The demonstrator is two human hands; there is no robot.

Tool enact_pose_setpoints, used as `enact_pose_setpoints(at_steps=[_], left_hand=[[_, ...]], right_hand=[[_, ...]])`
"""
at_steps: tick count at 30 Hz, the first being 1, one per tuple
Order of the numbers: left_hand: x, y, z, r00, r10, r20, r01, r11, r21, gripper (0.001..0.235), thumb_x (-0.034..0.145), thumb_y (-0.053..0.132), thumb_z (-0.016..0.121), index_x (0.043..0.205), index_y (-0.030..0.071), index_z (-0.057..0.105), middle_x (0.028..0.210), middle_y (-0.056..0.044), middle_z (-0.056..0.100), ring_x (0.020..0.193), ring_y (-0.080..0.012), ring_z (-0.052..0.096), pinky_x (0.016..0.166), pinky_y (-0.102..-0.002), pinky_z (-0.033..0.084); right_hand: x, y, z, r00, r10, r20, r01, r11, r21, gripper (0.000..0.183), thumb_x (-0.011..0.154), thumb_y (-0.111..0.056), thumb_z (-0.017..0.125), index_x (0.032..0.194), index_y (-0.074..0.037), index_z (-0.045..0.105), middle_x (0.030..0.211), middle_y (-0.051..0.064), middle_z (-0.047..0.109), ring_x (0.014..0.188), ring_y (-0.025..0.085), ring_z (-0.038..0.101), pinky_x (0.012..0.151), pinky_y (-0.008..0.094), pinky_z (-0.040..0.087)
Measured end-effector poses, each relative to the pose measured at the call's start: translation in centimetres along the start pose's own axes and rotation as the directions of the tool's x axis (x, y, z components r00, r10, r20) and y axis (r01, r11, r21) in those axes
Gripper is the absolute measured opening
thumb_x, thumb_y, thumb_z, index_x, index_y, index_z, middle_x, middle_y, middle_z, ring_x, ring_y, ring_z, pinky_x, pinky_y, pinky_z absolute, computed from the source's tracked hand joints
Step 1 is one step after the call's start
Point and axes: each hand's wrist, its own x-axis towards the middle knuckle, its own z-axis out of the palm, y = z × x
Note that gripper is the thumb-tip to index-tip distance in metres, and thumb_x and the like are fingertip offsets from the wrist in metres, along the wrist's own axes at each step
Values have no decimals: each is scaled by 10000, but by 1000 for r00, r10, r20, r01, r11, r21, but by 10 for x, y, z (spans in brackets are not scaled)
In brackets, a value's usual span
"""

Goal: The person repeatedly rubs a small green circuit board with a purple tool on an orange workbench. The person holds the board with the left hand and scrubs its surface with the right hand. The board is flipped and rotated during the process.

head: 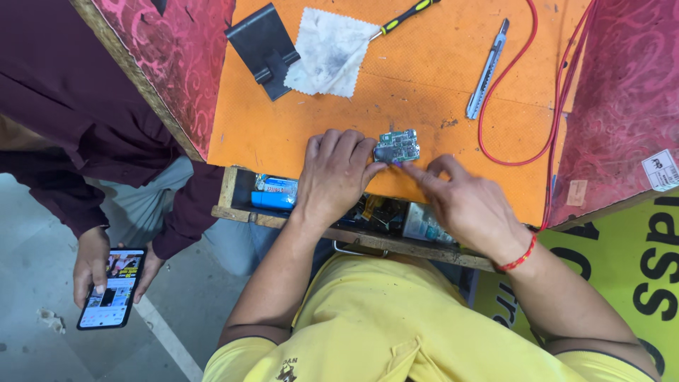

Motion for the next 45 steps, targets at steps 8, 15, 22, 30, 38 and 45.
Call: enact_pose_setpoints(at_steps=[8, 15, 22, 30, 38, 45], left_hand=[[-3, -3, 2, 1000, -2, -21, 1, 999, -42, 372, 879, 397, 789, 1103, 115, 698, 1031, -19, 614, 980, -245, 576, 857, -421, 436], [-4, -3, 3, 999, -10, -46, 8, 999, -46, 356, 886, 383, 792, 1105, 119, 699, 1040, -20, 624, 982, -246, 583, 843, -418, 436], [-6, -1, 3, 995, -66, -76, 61, 996, -59, 410, 878, 397, 795, 1137, 94, 699, 1074, -38, 641, 1019, -252, 592, 888, -418, 444], [-1, 0, -4, 995, -96, -16, 93, 985, -147, 397, 813, 386, 838, 1088, 116, 741, 988, -23, 621, 950, -238, 582, 829, -425, 431], [-2, 1, 2, 998, -62, -30, 60, 996, -59, 357, 864, 373, 821, 1104, 121, 738, 1028, -9, 630, 991, -237, 579, 875, -426, 438], [-5, -1, 5, 996, -31, -83, 28, 999, -35, 336, 866, 365, 802, 1094, 133, 722, 1034, -34, 632, 1003, -264, 597, 848, -427, 446]], right_hand=[[-7, 2, 4, 999, 46, -8, -46, 999, -20, 552, 855, -87, 687, 1396, -185, 636, 1016, 99, 643, 576, 321, 642, 511, 440, 531], [1, -3, 5, 1000, 12, 1, -12, 999, -42, 584, 829, -91, 671, 1404, -183, 623, 1019, 111, 643, 563, 329, 633, 489, 441, 525], [10, -4, 8, 999, 35, -26, -37, 996, -76, 522, 893, -99, 660, 1408, -174, 624, 1028, 115, 646, 597, 321, 644, 499, 443, 513], [0, -1, 2, 997, 66, -28, -67, 997, -48, 546, 858, -85, 660, 1399, -160, 642, 1034, 114, 642, 578, 314, 637, 496, 433, 521], [-5, 2, 1, 991, 90, -97, -97, 993, -70, 474, 937, -100, 656, 1404, -176, 645, 1050, 98, 628, 642, 337, 640, 528, 448, 517], [0, 3, 1, 993, 110, -36, -112, 991, -72, 494, 920, -100, 646, 1402, -204, 630, 1020, 88, 642, 590, 338, 635, 512, 451, 510]])
